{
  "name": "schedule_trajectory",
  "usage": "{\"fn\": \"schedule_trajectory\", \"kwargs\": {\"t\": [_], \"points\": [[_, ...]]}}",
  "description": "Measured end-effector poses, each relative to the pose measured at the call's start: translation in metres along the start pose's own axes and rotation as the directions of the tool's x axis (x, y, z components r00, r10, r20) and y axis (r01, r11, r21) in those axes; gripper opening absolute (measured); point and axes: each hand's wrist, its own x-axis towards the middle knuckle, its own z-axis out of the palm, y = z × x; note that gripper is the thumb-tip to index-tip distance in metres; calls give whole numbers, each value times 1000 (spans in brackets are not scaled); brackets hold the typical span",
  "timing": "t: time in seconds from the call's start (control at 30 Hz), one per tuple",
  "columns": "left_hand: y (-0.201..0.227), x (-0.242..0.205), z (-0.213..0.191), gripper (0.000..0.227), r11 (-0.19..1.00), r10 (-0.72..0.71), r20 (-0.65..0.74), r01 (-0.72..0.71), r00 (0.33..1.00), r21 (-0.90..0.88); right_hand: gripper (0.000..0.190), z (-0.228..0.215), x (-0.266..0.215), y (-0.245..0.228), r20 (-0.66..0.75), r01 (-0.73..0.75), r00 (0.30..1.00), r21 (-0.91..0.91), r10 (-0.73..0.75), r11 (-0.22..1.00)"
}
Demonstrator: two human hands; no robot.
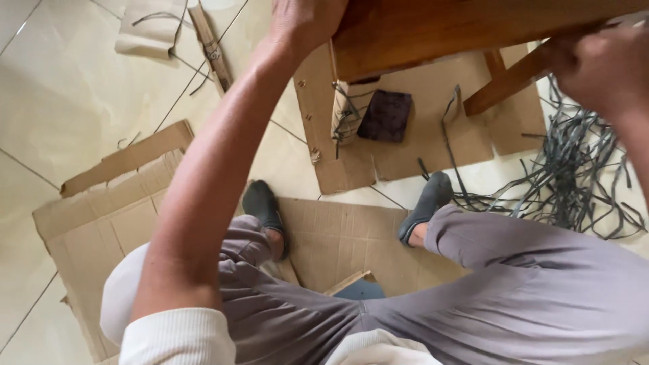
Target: Wrapping cardboard around the legs of a wooden furniture piece and securing it with plastic ties.
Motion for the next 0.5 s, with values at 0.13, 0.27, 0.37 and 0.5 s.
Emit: {"fn": "schedule_trajectory", "kwargs": {"t": [0.13, 0.27, 0.37, 0.5], "points": [[-14, 7, 0, 34, 996, -51, 3, 51, 999, -73, 10, -107, 17, -5, 88, -142, 976, 951, 200, 275], [-23, 11, 3, 37, 982, -105, 26, 107, 994, -155, 31, -173, 40, -8, 616, -521, 777, 514, -129, -682], [-37, 13, 7, 39, 966, -149, 28, 151, 988, -212, 64, -178, 46, -23, 668, -358, 738, 262, -100, -896], [-61, 8, 14, 43, 934, -208, 58, 216, 976, -286, 46, -188, 57, -29, 695, -322, 715, 228, -78, -919]]}}
